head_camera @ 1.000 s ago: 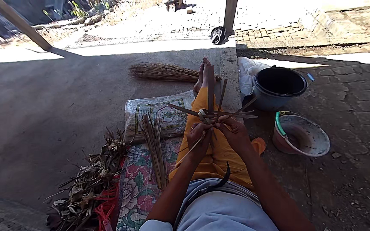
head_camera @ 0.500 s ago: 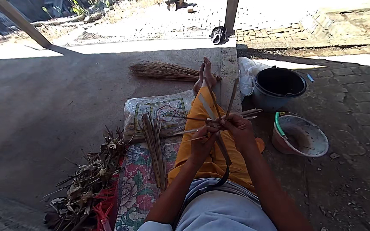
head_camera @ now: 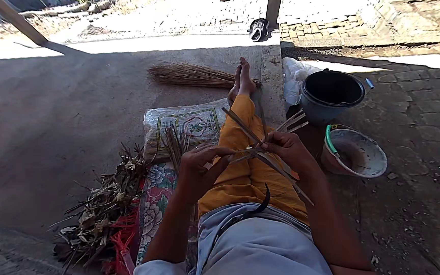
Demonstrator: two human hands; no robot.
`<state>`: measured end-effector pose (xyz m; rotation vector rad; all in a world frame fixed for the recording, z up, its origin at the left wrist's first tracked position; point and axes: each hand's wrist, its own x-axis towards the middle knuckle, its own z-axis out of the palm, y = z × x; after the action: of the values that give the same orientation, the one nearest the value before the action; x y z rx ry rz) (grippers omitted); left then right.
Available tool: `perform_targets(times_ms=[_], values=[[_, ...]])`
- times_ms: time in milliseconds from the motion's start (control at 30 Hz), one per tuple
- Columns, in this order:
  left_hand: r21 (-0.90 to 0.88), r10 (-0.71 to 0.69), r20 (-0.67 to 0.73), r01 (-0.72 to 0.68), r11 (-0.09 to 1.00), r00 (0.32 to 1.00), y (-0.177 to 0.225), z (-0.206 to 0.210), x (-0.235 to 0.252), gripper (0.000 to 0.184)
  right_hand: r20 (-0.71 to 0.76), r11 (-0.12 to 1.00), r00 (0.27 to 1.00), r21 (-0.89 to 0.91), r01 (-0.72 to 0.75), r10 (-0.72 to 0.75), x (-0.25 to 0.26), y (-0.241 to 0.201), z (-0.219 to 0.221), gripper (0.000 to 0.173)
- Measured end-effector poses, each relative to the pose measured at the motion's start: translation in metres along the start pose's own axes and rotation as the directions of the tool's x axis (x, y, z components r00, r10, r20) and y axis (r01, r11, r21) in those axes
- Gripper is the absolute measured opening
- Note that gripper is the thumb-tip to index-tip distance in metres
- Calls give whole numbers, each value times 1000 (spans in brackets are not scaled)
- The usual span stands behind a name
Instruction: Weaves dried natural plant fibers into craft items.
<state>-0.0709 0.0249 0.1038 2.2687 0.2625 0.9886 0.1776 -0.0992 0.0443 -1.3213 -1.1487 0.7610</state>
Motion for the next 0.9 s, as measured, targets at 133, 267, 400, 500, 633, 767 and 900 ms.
perform_targets(times_ms=[133, 267, 400, 500, 633, 767, 900], values=[[175, -159, 277, 113, 978, 948, -26, -3, 30, 16, 161, 997, 986, -51, 50, -42, 2, 1, 25, 7], [-165, -276, 697, 522, 837, 662, -62, 18, 34, 13, 167, 993, 982, -55, 100, -90, 3, 7, 39, 4], [-216, -345, 723, 671, 709, 598, -61, 27, 20, 15, 161, 964, 965, -137, 230, -207, 4, 13, 43, 6], [-340, -394, 684, 746, 573, 614, -60, 34, 16, 10, 150, 914, 934, -205, 351, -325, 7, 18, 45, 9], [-392, -444, 662, 784, 482, 604, -62, 44, 15, 13, 146, 874, 922, -295, 386, -358, 7, 22, 43, 9], [-376, -492, 650, 807, 455, 579, -62, 50, 13, 12, 138, 892, 944, -310, 329, -300, 6, 25, 44, 7], [-472, -441, 673, 804, 361, 593, -67, 52, 9, 11, 126, 926, 954, -237, 294, -271, 6, 24, 41, 7]])
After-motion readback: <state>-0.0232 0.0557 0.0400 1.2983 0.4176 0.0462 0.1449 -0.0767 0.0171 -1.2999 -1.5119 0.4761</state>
